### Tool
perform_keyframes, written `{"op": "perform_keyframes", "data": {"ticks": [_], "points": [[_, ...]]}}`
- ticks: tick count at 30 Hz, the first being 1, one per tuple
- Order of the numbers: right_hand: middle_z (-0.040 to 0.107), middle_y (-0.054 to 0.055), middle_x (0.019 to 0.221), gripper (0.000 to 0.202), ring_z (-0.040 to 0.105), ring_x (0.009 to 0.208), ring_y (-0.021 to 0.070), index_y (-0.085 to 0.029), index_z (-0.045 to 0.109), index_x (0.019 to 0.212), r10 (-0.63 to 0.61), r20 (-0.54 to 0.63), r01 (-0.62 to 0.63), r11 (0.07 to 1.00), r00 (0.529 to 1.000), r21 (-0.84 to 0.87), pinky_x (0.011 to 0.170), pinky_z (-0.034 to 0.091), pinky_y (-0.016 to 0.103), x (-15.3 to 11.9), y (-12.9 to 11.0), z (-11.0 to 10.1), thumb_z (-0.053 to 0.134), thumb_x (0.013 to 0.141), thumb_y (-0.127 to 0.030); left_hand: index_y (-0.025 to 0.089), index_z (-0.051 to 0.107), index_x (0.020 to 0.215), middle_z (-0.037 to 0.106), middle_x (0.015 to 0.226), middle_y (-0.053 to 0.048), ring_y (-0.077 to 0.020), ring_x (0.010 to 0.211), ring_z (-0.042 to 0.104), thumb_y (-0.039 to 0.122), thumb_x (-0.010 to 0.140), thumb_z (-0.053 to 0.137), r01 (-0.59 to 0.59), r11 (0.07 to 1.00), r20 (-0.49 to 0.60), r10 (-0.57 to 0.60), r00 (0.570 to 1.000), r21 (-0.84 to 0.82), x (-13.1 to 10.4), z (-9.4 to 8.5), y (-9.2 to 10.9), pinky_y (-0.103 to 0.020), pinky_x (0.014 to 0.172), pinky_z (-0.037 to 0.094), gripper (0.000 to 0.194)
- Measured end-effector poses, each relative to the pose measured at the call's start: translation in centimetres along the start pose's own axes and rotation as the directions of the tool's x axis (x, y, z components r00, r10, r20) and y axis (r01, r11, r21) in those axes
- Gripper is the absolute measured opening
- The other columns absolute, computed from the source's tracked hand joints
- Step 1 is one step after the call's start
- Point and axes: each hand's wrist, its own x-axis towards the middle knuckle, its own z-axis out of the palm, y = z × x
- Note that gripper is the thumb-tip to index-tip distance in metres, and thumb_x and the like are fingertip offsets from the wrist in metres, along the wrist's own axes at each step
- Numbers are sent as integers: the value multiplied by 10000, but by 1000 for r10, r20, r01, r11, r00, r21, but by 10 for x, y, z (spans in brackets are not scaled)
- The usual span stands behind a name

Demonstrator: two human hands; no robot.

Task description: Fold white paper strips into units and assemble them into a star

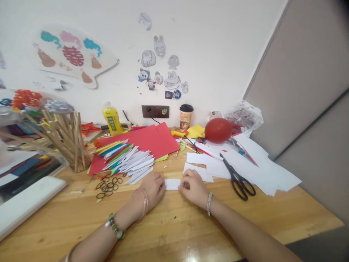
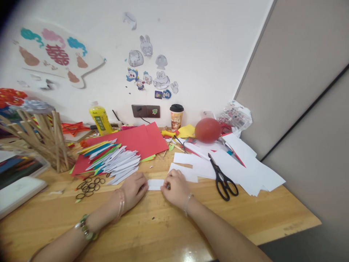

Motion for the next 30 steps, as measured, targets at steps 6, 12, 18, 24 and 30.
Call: {"op": "perform_keyframes", "data": {"ticks": [6, 12, 18, 24, 30], "points": [[488, 13, 754, 151, 429, 776, 169, -178, 511, 562, 40, -19, -41, 998, 999, -55, 706, 341, 301, -1, -3, 2, 605, 674, -145, 151, 577, 750, 548, 779, -71, -202, 742, 483, 186, 798, 454, 24, 985, 16, -28, 999, 171, 2, 0, 5, -323, 668, 396, 136], [470, 6, 775, 163, 423, 774, 166, -181, 488, 613, 57, -21, -59, 996, 998, -64, 697, 332, 292, -1, 1, 5, 642, 661, -204, 326, 532, 1087, 523, 986, -52, -206, 910, 442, 157, 854, 455, -346, 913, 11, 352, 936, 217, -3, -8, 8, -350, 775, 350, 298], [466, 3, 776, 161, 422, 789, 166, -182, 479, 617, 56, -23, -58, 996, 998, -65, 712, 322, 288, -1, 2, 3, 636, 654, -188, 266, 614, 953, 534, 919, -62, -206, 854, 437, 211, 887, 406, -285, 919, 60, 279, 958, 273, -10, -24, 2, -359, 751, 344, 225], [476, 1, 790, 154, 427, 798, 166, -186, 494, 655, 69, -19, -70, 997, 997, -42, 717, 322, 283, -1, 1, 1, 647, 648, -202, 260, 619, 926, 542, 860, -41, -186, 800, 441, 212, 889, 385, -279, 928, 141, 250, 958, 249, -13, -34, -2, -325, 713, 333, 242], [487, -1, 794, 141, 437, 804, 165, -188, 506, 655, 74, 16, -74, 997, 997, -10, 727, 330, 281, 1, 4, -2, 647, 643, -179, 234, 616, 909, 551, 840, -50, -189, 803, 453, 167, 872, 378, -258, 939, 182, 218, 959, 230, -13, -43, 3, -322, 702, 332, 251]]}}
